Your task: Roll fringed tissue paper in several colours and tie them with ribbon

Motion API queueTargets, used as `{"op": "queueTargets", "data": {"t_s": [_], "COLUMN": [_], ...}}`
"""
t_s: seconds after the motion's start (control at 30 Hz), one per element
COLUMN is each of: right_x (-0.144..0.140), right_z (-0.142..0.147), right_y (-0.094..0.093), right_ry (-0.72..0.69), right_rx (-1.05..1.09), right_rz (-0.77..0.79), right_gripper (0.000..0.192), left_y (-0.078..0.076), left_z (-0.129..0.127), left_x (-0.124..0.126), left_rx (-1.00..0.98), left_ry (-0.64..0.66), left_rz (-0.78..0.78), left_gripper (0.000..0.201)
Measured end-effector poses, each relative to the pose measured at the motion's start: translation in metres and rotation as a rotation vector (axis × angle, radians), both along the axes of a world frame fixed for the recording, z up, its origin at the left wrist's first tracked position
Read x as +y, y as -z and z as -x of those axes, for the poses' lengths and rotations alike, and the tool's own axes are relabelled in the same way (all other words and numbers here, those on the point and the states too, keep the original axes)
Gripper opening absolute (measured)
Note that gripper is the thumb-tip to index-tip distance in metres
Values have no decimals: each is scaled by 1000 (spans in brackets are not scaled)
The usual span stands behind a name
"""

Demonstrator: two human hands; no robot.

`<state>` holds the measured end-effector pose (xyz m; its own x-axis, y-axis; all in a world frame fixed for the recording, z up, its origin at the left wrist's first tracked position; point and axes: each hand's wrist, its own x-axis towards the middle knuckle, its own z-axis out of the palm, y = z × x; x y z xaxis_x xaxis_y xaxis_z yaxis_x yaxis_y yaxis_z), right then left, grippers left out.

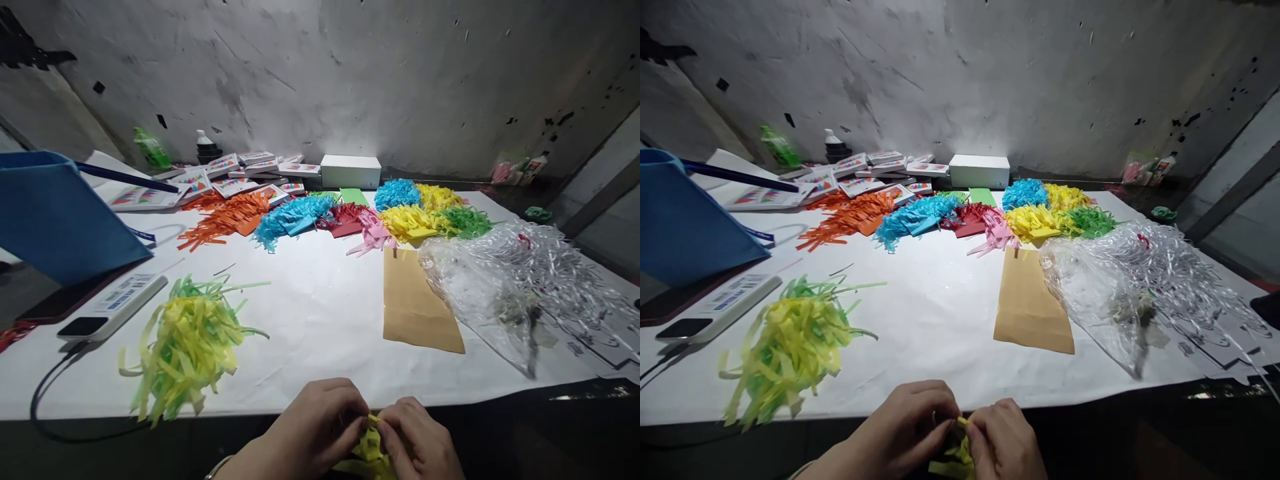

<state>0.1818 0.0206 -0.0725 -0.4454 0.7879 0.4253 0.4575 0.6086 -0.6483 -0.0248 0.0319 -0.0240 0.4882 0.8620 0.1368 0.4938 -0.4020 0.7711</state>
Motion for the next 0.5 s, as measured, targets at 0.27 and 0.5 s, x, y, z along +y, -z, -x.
{"op": "queueTargets", "data": {"t_s": [0.27, 0.5], "right_x": [2, -3], "right_z": [3, 27], "right_y": [-1, 0], "right_ry": [-6, 155], "right_rx": [-106, -185], "right_rz": [-382, -622], "right_gripper": [22, 19], "left_y": [18, 23], "left_z": [-3, -5], "left_x": [-6, -9], "left_rx": [92, 203], "left_ry": [-89, -148], "left_rz": [-221, -287], "left_gripper": [16, 17]}}
